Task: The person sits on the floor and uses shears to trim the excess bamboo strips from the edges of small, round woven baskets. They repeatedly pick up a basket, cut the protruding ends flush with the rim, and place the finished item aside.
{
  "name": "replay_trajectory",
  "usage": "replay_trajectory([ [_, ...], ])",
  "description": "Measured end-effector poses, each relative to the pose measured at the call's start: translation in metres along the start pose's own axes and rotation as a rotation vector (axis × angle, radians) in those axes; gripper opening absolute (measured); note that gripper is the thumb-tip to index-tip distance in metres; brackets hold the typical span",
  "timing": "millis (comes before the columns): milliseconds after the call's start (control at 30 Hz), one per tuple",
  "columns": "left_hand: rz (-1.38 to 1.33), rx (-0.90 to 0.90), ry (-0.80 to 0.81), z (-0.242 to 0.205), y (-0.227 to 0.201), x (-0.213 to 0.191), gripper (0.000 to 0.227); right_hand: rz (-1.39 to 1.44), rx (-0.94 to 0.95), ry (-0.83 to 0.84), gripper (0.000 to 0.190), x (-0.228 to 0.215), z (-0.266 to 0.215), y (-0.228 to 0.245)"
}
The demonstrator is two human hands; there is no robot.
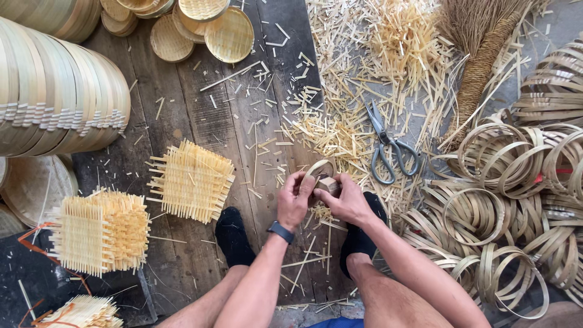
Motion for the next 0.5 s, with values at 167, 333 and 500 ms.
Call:
replay_trajectory([
  [167, 0.033, -0.184, -0.073, 0.004, 0.041, 0.005, 0.060, -0.029, -0.191, -0.090, 0.061, 0.001, 0.011, -0.010],
  [333, -0.243, -0.424, -0.239, 0.023, 0.105, -0.054, 0.067, 0.683, -0.223, 0.169, 0.048, -0.012, 0.005, -0.036],
  [500, -0.647, -0.609, -0.287, 0.029, 0.137, -0.088, 0.053, 0.863, -0.176, 0.171, 0.043, -0.001, 0.008, -0.066],
])
Point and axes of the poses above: each hand's wrist, its own z-axis towards the middle knuckle, its own x-axis out of the palm, y = z × x, the point moved 5 cm from there along z, towards the middle knuckle, and after that the axes turned 11 degrees about -z, right-handed, at the moved point
